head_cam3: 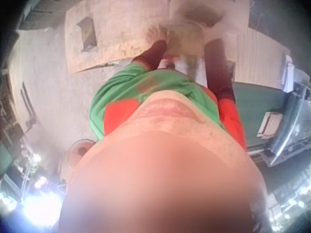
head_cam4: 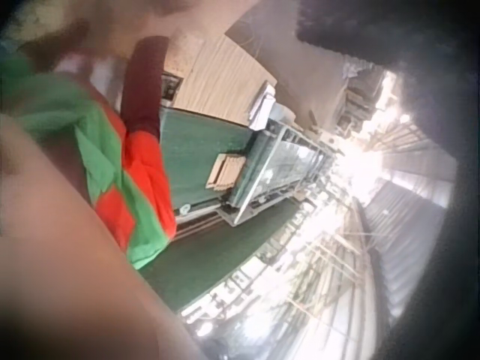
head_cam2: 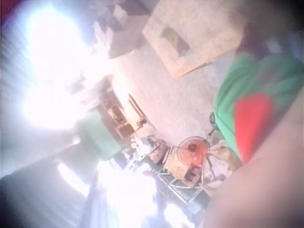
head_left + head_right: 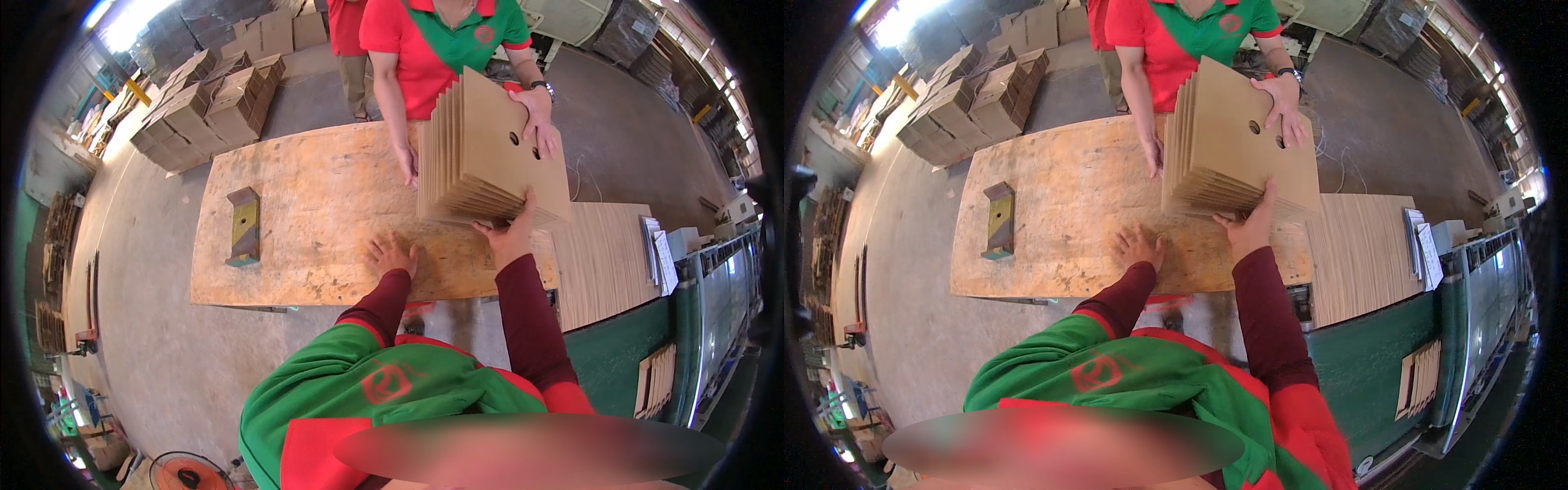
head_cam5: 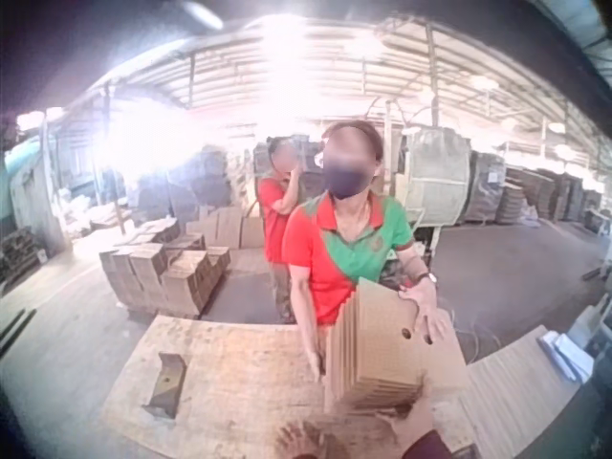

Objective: The person repeatedly picks up stacks of small wooden parts from a green conveyor belt and places them onto a wooden table. The person also briefly touches their face during the task.

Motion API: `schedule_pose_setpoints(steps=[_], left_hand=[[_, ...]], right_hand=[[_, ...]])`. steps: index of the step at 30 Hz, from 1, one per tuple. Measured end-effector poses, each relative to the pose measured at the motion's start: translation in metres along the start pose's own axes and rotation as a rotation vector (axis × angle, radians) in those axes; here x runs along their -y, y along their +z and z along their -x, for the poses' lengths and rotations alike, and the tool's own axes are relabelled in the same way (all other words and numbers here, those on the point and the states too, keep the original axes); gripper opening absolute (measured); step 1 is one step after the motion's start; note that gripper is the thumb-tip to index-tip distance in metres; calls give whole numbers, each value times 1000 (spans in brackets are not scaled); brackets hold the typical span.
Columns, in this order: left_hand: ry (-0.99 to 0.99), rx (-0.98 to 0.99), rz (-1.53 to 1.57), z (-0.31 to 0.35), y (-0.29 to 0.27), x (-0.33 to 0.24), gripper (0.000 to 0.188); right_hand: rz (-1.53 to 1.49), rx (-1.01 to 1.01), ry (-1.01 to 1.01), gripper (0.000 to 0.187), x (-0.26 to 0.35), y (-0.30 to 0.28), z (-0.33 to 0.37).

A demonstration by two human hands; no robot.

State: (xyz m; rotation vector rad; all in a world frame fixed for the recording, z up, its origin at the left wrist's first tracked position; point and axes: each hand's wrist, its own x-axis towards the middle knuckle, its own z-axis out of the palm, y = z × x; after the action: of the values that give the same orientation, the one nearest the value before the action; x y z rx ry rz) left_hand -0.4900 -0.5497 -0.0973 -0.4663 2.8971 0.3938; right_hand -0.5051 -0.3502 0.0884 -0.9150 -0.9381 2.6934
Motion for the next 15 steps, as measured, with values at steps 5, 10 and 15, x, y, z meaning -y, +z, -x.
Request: schedule_pose_setpoints(steps=[5,10,15], left_hand=[[-12,-33,-72,2,0,-5,77],[-17,-96,-131,3,6,-8,75],[37,-204,-157,1,22,-5,62]], right_hand=[[44,2,-91,64,11,-73,-1],[200,90,222,25,-45,-254,30],[44,-465,368,23,-46,-440,109]])
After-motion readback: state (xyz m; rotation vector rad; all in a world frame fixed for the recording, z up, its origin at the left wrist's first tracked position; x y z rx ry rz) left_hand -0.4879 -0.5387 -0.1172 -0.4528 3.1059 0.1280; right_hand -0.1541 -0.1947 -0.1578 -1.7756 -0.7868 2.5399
